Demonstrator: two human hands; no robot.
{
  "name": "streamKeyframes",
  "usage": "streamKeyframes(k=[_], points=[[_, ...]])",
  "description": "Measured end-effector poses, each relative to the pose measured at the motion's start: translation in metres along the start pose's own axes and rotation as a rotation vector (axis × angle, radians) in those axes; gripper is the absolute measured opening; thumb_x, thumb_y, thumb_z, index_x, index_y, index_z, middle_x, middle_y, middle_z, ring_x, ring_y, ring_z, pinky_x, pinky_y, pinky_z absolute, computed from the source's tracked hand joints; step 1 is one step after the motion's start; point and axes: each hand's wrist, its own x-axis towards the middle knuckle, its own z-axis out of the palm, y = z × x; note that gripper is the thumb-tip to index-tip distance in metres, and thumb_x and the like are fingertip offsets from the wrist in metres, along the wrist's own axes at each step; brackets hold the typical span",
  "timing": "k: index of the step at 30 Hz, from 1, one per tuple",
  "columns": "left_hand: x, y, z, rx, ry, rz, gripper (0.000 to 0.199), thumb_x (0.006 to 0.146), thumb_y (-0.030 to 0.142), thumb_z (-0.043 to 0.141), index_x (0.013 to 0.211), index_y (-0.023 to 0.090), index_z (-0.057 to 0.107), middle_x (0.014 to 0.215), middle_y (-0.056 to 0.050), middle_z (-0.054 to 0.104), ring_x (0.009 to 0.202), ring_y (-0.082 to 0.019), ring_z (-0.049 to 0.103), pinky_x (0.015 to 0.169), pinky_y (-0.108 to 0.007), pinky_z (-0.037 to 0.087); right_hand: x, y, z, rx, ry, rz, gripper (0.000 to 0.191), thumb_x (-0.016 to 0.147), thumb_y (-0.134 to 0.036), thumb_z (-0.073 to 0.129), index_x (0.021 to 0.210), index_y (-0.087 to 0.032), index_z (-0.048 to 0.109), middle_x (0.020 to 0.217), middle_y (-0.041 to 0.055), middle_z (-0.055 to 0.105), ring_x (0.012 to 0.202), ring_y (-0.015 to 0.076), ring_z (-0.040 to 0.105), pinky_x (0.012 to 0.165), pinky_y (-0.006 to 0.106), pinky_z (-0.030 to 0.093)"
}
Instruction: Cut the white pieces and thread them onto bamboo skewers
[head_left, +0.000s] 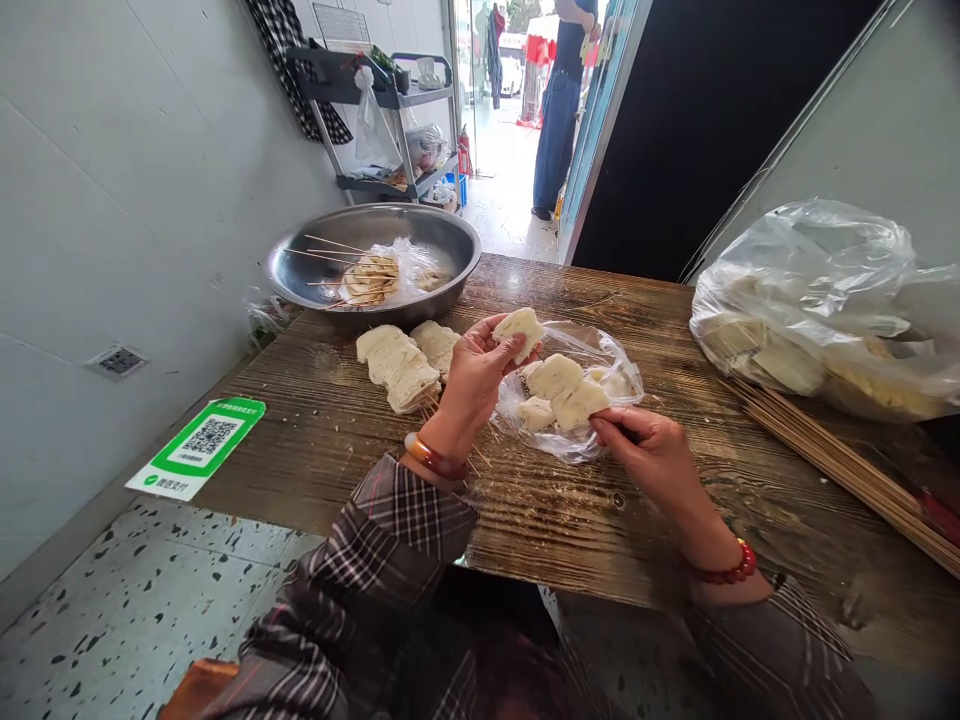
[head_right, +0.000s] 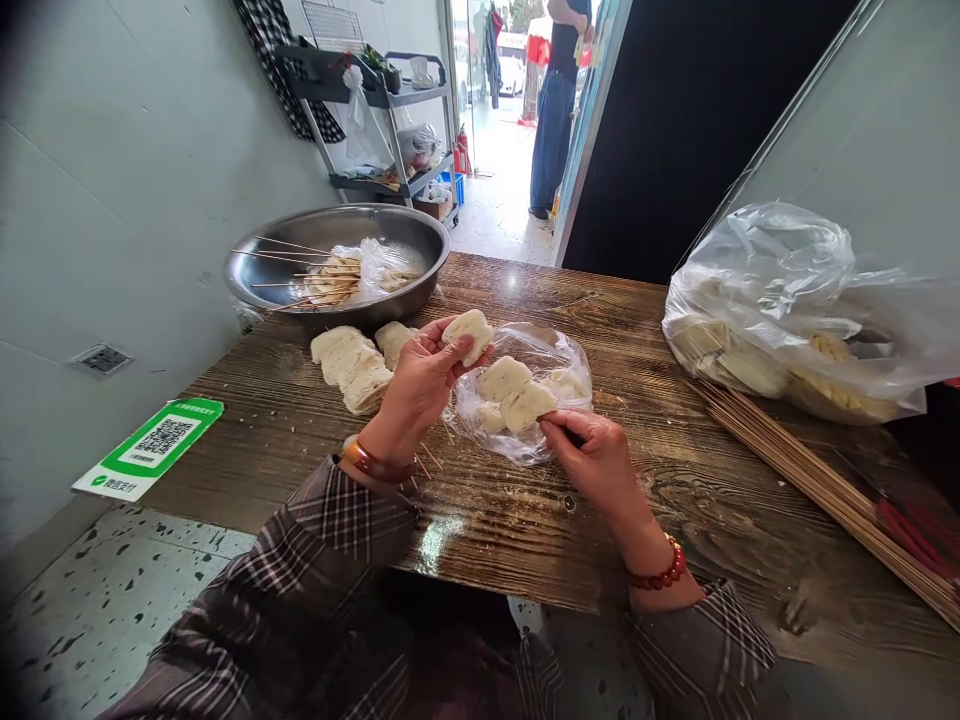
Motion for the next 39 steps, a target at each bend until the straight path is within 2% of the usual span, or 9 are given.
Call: streamKeyframes(k=[5, 11, 19, 23, 26, 30, 35, 39], points=[[-0.001, -0.005, 0.002, -0.012, 0.009, -0.028, 0.049, 0.062, 0.029, 0.092, 0.101, 0.014, 0.066, 0.090, -0.003, 0.074, 0.077, -0.016, 0.072, 0.080, -0.034, 0.059, -0.002, -0.001, 0.003, -0.006, 0.013, 0.000, 0.014, 0.085, -0.032, 0.069, 0.082, -0.023, 0.080, 0.082, 0.0038, 0.079, 0.072, 0.0199, 0.071, 0.069, 0.032, 0.055], [-0.002, -0.010, 0.004, -0.035, 0.015, -0.027, 0.047, 0.060, 0.028, 0.093, 0.097, 0.015, 0.066, 0.094, -0.001, 0.072, 0.082, -0.014, 0.070, 0.087, -0.036, 0.059, -0.004, -0.002, 0.004, -0.023, 0.033, 0.019, 0.015, 0.085, -0.033, 0.069, 0.082, -0.023, 0.079, 0.077, 0.0030, 0.078, 0.069, 0.0194, 0.070, 0.068, 0.032, 0.054], [-0.004, -0.015, 0.008, -0.023, 0.052, -0.074, 0.048, 0.058, 0.026, 0.092, 0.098, 0.016, 0.067, 0.088, 0.000, 0.071, 0.076, -0.012, 0.065, 0.072, -0.025, 0.051, -0.005, -0.002, 0.008, -0.048, 0.065, 0.010, 0.016, 0.085, -0.033, 0.068, 0.080, -0.023, 0.079, 0.074, 0.0029, 0.076, 0.065, 0.0188, 0.067, 0.068, 0.033, 0.054], [-0.006, -0.017, 0.010, -0.016, 0.069, -0.058, 0.047, 0.058, 0.024, 0.091, 0.097, 0.016, 0.067, 0.087, 0.000, 0.070, 0.077, -0.011, 0.063, 0.073, -0.023, 0.049, -0.004, -0.002, 0.010, -0.069, 0.094, 0.004, 0.015, 0.085, -0.033, 0.068, 0.080, -0.022, 0.078, 0.072, 0.0025, 0.075, 0.065, 0.0183, 0.066, 0.069, 0.032, 0.054], [-0.008, -0.015, 0.011, -0.016, 0.058, -0.060, 0.045, 0.059, 0.025, 0.090, 0.097, 0.016, 0.067, 0.088, 0.000, 0.071, 0.077, -0.011, 0.063, 0.073, -0.024, 0.048, -0.004, -0.003, 0.012, -0.059, 0.063, 0.006, 0.017, 0.086, -0.033, 0.067, 0.079, -0.022, 0.077, 0.069, 0.0018, 0.073, 0.063, 0.0174, 0.064, 0.065, 0.031, 0.052], [-0.008, -0.006, 0.009, -0.067, 0.016, -0.084, 0.051, 0.060, 0.033, 0.091, 0.103, 0.018, 0.067, 0.089, -0.001, 0.072, 0.075, -0.012, 0.064, 0.068, -0.024, 0.047, -0.005, -0.005, 0.012, -0.056, 0.030, -0.004, 0.020, 0.088, -0.034, 0.065, 0.076, -0.022, 0.076, 0.066, 0.0006, 0.070, 0.058, 0.0159, 0.060, 0.058, 0.028, 0.049], [-0.008, 0.003, 0.007, -0.143, 0.029, -0.113, 0.058, 0.068, 0.057, 0.085, 0.107, 0.019, 0.065, 0.089, -0.001, 0.071, 0.071, -0.012, 0.064, 0.066, -0.024, 0.049, -0.006, -0.007, 0.010, -0.076, 0.041, -0.024, 0.020, 0.089, -0.034, 0.065, 0.075, -0.022, 0.075, 0.066, 0.0002, 0.068, 0.056, 0.0145, 0.057, 0.055, 0.027, 0.046], [-0.011, 0.006, 0.009, -0.195, -0.022, -0.097, 0.059, 0.069, 0.057, 0.084, 0.108, 0.017, 0.067, 0.090, -0.002, 0.071, 0.077, -0.012, 0.064, 0.071, -0.025, 0.051, -0.006, -0.006, 0.011, -0.089, 0.036, -0.037, 0.021, 0.088, -0.033, 0.066, 0.073, -0.021, 0.074, 0.064, -0.0003, 0.067, 0.057, 0.0135, 0.056, 0.059, 0.026, 0.046]])
